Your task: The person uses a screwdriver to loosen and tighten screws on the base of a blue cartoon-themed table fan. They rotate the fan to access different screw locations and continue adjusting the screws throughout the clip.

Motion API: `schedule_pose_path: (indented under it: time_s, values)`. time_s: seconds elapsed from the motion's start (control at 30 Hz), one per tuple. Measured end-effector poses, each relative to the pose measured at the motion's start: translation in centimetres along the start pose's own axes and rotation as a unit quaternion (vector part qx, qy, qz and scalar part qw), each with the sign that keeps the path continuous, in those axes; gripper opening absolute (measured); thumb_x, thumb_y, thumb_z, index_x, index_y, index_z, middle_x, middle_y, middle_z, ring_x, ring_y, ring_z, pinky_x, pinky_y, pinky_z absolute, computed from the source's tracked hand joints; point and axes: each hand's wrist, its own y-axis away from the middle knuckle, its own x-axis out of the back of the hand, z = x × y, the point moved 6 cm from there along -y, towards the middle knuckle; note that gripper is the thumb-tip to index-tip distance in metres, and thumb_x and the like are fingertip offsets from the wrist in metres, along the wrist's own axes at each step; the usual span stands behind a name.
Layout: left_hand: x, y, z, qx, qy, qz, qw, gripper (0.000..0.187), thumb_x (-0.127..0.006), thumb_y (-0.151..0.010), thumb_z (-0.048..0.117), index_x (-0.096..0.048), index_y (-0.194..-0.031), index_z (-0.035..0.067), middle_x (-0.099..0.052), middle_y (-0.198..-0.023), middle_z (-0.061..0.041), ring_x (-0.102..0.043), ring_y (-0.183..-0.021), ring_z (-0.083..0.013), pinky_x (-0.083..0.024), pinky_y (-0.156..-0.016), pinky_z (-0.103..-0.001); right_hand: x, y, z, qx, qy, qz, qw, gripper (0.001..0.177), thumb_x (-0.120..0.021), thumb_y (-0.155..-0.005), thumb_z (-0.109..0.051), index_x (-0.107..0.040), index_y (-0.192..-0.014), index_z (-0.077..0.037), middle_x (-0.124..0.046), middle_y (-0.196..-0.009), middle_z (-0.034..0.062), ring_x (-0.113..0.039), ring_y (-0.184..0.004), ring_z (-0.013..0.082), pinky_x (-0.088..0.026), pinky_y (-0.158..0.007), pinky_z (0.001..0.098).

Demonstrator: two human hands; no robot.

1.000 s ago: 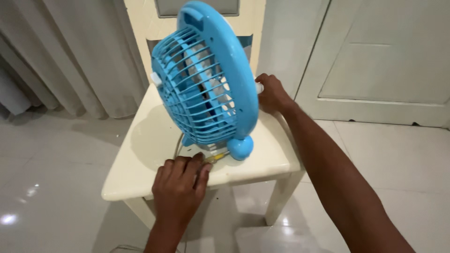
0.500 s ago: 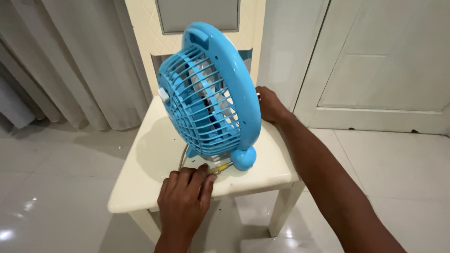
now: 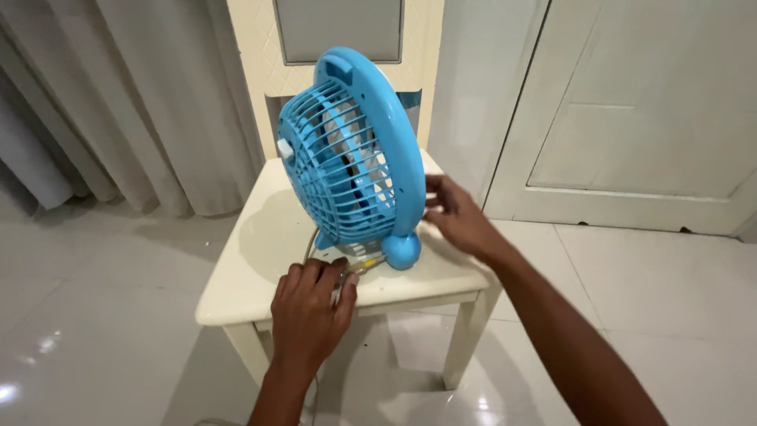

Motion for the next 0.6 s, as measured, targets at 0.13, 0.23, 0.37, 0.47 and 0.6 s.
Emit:
schedule_pose_path:
  time_s: [0.13,0.23,0.37,0.47,0.6]
  values:
    - [0.1,0.1,-0.1,-0.007,0.014,-0.003,1.0,0.02,-0.073,-0.089,0.024,-0.075,-0.103,0.01,-0.067,-0.092,-0.007,-0.061,-0.084,-0.027,-0.048,-0.073,-0.041,-3.6,4.7,-3.0,-0.053,0.01,0.029,0.998,0.063,-0.071,-0.088,-0.024,-0.043,-0.14,0.0,-0.061,-0.127,0.0161,-0.066,-0.112,0.0248,-0.058,-0.09,0.0381]
    - [0.0,0.1,-0.3,-0.006,0.024,-0.031,0.999,0.02,-0.072,-0.09,0.021,-0.075,-0.104,0.008,-0.068,-0.093,-0.008,-0.06,-0.085,-0.0281,-0.047,-0.074,-0.042,-5.2,6.1,-5.0,-0.04,0.107,0.112,0.987,0.071,-0.082,-0.082,-0.034,-0.048,-0.133,0.002,-0.063,-0.119,0.0188,-0.07,-0.1,0.0269,-0.06,-0.081,0.0382]
    - [0.8,0.5,0.3,-0.022,0.029,-0.031,0.999,0.02,-0.07,-0.092,0.018,-0.072,-0.108,0.005,-0.067,-0.098,-0.009,-0.059,-0.092,-0.0279,-0.048,-0.082,-0.041,-5.1,5.7,-6.8,0.019,0.165,0.157,0.974,0.066,-0.089,-0.076,-0.036,-0.057,-0.117,0.004,-0.068,-0.104,0.0197,-0.07,-0.088,0.0269,-0.058,-0.074,0.0379]
    - [1.8,1.1,0.8,-0.035,-0.023,-0.012,0.999,0.024,-0.072,-0.091,0.019,-0.071,-0.111,0.006,-0.065,-0.1,-0.008,-0.059,-0.094,-0.0271,-0.046,-0.084,-0.042,-4.8,5.3,-6.4,-0.006,0.154,0.141,0.978,0.064,-0.09,-0.072,-0.036,-0.059,-0.112,0.002,-0.071,-0.096,0.0161,-0.071,-0.084,0.025,-0.059,-0.072,0.0369]
    - [2.5,2.1,0.8,-0.037,-0.044,-0.008,0.998,0.023,-0.072,-0.092,0.021,-0.07,-0.111,0.008,-0.065,-0.1,-0.007,-0.059,-0.095,-0.0258,-0.044,-0.086,-0.041,-4.7,5.3,-5.9,-0.004,0.136,0.133,0.982,0.059,-0.091,-0.072,-0.034,-0.062,-0.11,0.0,-0.073,-0.096,0.0138,-0.072,-0.085,0.0226,-0.06,-0.074,0.0357]
